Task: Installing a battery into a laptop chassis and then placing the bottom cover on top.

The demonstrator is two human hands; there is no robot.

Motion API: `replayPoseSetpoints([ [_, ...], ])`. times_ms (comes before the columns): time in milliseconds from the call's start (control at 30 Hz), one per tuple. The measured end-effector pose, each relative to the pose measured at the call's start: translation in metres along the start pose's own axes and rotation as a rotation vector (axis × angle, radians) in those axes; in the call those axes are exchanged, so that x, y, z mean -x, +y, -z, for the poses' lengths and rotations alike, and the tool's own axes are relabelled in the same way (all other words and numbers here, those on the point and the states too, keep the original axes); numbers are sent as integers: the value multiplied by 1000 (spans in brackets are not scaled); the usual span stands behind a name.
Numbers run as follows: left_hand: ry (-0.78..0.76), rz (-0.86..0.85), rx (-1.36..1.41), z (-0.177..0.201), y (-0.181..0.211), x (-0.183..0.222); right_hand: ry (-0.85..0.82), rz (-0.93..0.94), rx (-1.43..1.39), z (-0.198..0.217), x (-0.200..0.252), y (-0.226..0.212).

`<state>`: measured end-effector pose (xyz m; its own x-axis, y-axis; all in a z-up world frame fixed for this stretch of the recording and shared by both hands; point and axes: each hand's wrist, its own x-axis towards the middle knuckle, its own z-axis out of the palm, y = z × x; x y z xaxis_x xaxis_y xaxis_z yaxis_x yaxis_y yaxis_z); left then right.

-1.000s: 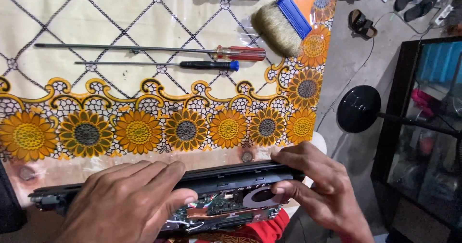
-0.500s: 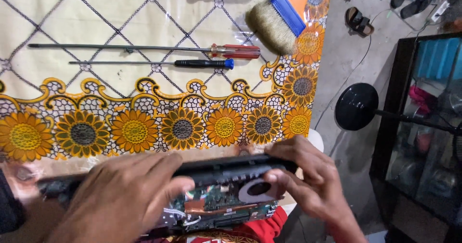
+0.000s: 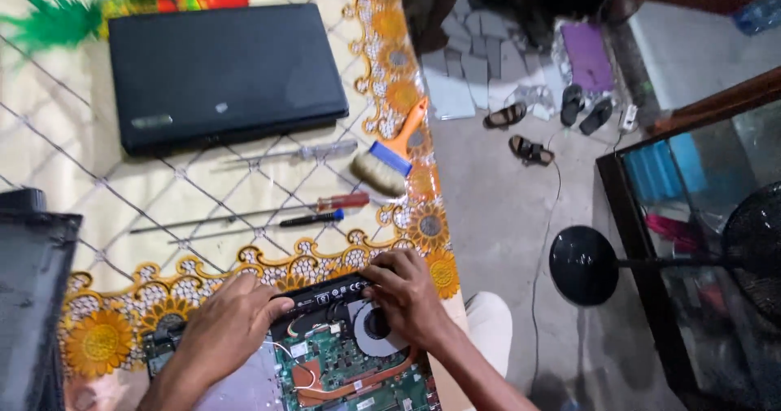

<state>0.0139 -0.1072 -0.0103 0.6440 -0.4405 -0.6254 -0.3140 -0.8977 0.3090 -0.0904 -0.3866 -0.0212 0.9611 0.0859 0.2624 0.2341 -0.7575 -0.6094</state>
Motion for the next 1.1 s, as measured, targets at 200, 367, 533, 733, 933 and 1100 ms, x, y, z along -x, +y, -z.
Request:
replayPoseSetpoints([
  [200,402,-223,-167,-13,-7,-6,159,78,58,-14,-2,4],
  [367,299,-146,-16,2,6,8,101,53,65,-13,-1,7],
  [533,269,-150,-119,-20,-20,0,60,-31,0,-14,1,12],
  [733,264,-163,-30,-25,-29,-12,-54,-175,-166,-9,-6,16],
  [933,281,-236,-6,-31,-45,-21,-106,-203,-172,-1,-11,9],
  [1100,360,-209,-186,-34,-29,-3,-45,-146,-114,-6,-8,9],
])
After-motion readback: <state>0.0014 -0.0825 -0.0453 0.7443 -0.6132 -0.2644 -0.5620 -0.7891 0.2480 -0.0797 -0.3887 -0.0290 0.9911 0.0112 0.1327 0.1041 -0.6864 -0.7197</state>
